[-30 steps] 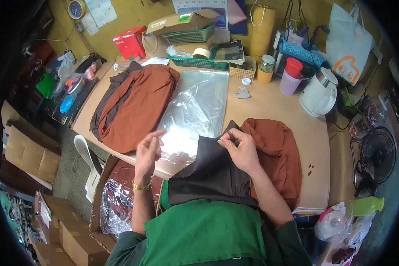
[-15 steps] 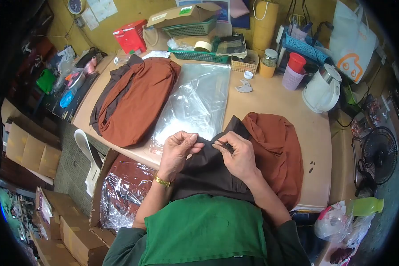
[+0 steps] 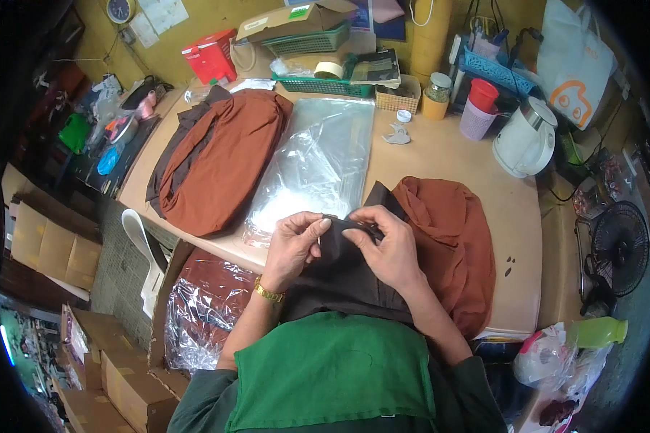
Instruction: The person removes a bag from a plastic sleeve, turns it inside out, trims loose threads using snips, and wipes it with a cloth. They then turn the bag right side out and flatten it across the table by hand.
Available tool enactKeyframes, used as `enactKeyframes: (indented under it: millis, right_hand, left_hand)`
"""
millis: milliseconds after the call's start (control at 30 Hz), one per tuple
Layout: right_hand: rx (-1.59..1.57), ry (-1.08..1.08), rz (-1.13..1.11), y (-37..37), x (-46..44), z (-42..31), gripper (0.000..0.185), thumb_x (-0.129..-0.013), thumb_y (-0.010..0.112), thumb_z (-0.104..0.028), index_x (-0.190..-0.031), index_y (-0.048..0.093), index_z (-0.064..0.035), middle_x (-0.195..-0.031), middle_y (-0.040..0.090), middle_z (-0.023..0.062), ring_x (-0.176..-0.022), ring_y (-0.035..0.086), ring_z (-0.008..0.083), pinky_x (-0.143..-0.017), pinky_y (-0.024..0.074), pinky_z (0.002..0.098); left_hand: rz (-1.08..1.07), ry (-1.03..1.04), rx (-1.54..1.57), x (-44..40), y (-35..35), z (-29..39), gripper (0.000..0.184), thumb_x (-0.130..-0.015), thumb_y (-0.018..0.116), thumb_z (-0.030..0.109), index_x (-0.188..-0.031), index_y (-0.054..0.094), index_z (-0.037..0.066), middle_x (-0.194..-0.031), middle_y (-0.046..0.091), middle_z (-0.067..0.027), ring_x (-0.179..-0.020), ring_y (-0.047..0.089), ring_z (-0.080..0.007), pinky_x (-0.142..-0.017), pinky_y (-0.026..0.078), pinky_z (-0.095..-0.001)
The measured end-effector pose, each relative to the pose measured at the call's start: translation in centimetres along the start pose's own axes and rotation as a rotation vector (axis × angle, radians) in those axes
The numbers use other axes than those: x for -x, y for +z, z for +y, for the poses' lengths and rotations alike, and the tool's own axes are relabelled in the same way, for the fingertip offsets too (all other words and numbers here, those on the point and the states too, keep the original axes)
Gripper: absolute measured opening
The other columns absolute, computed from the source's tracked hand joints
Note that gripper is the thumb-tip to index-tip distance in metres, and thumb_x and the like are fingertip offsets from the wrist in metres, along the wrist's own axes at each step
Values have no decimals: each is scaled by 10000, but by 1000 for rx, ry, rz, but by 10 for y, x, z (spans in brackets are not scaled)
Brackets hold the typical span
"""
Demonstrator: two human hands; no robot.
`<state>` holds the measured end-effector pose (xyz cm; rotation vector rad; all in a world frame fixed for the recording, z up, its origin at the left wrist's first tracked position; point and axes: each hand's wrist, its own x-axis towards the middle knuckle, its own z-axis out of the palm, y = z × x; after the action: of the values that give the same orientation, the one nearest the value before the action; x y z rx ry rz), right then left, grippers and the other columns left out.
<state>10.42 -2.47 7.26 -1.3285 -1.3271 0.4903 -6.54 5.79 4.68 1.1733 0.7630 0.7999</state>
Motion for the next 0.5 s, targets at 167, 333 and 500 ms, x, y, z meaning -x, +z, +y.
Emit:
enactKeyframes:
  millis: [167,333,500]
  right_hand:
    - [87,-101,-31,5,0,7,123,-829,729,-34,-858,624,24,-779,614,94,-658,591,198,-598,455,300]
    - [-39,-6,-10,8,4,16,139,-875,711,-62,-834,608,23,-722,559,51,-650,528,112,-596,422,270]
    - [-137,91,-18,3,5,28,125,-901,698,-96,-885,626,5,-801,550,48,-715,519,90,-620,424,252]
  left_hand:
    - [4,40,167,1,10,-8,180,-930,688,137,-1025,692,-16,-840,715,-49,-548,595,-40,-452,454,-165]
    - [-2,-43,488,3,11,-15,140,-960,635,122,-1016,662,-4,-982,717,-104,-797,710,-124,-694,598,-213]
    - [-140,-32,585,5,10,-13,187,-1007,553,144,-944,605,-24,-1051,688,-179,-1008,698,-239,-869,602,-295]
